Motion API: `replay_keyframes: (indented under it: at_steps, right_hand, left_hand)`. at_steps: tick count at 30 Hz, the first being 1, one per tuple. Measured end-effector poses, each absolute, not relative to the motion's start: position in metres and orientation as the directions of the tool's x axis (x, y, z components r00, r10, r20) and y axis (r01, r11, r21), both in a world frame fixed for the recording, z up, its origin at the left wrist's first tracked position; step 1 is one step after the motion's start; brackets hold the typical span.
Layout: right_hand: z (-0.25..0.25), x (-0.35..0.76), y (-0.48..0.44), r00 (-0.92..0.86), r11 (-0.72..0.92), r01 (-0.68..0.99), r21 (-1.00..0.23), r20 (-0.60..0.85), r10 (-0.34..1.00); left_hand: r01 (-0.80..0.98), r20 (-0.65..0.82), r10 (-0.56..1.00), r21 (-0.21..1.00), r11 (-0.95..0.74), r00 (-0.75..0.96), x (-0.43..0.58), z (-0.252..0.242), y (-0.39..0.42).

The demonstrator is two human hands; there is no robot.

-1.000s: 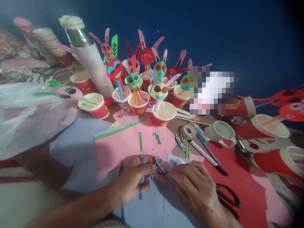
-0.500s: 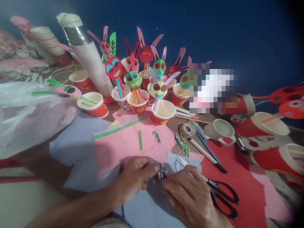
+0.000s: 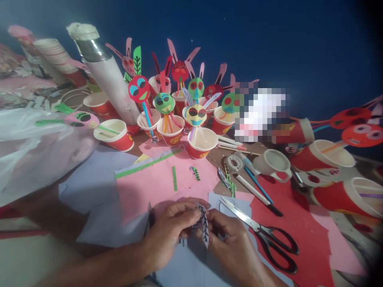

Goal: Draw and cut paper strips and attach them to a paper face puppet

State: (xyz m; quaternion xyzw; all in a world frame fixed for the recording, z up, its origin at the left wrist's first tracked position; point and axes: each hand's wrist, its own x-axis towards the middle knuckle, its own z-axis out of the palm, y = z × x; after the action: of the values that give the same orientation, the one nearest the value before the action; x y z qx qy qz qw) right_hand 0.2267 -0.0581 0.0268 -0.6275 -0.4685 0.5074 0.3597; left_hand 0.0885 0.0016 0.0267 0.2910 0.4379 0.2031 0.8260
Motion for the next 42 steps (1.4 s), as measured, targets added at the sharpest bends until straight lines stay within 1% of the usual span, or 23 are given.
replay_keyframes:
  at_steps: [3,5,10,14,17,21,24,28,31,34,38,42]
  right_hand:
    - [0.025,0.226,-0.057,0.107,-0.314,0.157,-0.936,-0.301,0.948]
    - [0.025,0.228,-0.056,0.098,-0.339,0.086,-0.937,-0.331,0.939]
    - [0.026,0.238,-0.056,-0.022,-0.373,-0.139,-0.917,-0.374,0.927]
    - [0.025,0.241,-0.057,-0.083,-0.403,-0.228,-0.886,-0.395,0.915]
    - [0.025,0.24,-0.057,-0.1,-0.43,-0.248,-0.868,-0.418,0.903]
    - [0.025,0.239,-0.056,-0.107,-0.453,-0.237,-0.859,-0.441,0.891]
    - [0.025,0.24,-0.056,-0.095,-0.441,-0.247,-0.863,-0.431,0.897]
    - [0.026,0.243,-0.057,-0.08,-0.426,-0.263,-0.866,-0.42,0.904]
    - [0.027,0.243,-0.057,-0.089,-0.422,-0.307,-0.853,-0.416,0.905]
    - [0.024,0.242,-0.057,-0.13,-0.438,-0.334,-0.835,-0.419,0.899]
    - [0.02,0.238,-0.057,-0.129,-0.483,-0.334,-0.81,-0.468,0.874]
    - [0.02,0.236,-0.056,-0.138,-0.494,-0.345,-0.798,-0.478,0.868]
  left_hand:
    - [-0.078,-0.608,0.582,0.652,0.754,0.541,0.089,0.025,0.003]
    - [-0.082,-0.593,0.608,0.677,0.731,0.528,0.088,0.025,0.005]
    - [-0.057,-0.56,0.672,0.746,0.663,0.485,0.084,0.028,0.01]
    - [0.019,-0.511,0.701,0.814,0.58,0.497,0.082,0.031,0.013]
    - [0.056,-0.494,0.7,0.835,0.548,0.516,0.083,0.032,0.014]
    - [0.009,-0.519,0.68,0.798,0.602,0.518,0.085,0.032,0.012]
    - [0.004,-0.526,0.68,0.793,0.609,0.511,0.085,0.031,0.012]
    - [0.05,-0.538,0.684,0.802,0.595,0.492,0.083,0.028,0.011]
    - [0.065,-0.545,0.676,0.8,0.597,0.495,0.083,0.026,0.011]
    - [0.065,-0.527,0.679,0.812,0.581,0.512,0.083,0.025,0.01]
    - [0.081,-0.503,0.696,0.835,0.544,0.512,0.084,0.028,0.01]
    - [0.11,-0.486,0.716,0.856,0.505,0.501,0.085,0.03,0.011]
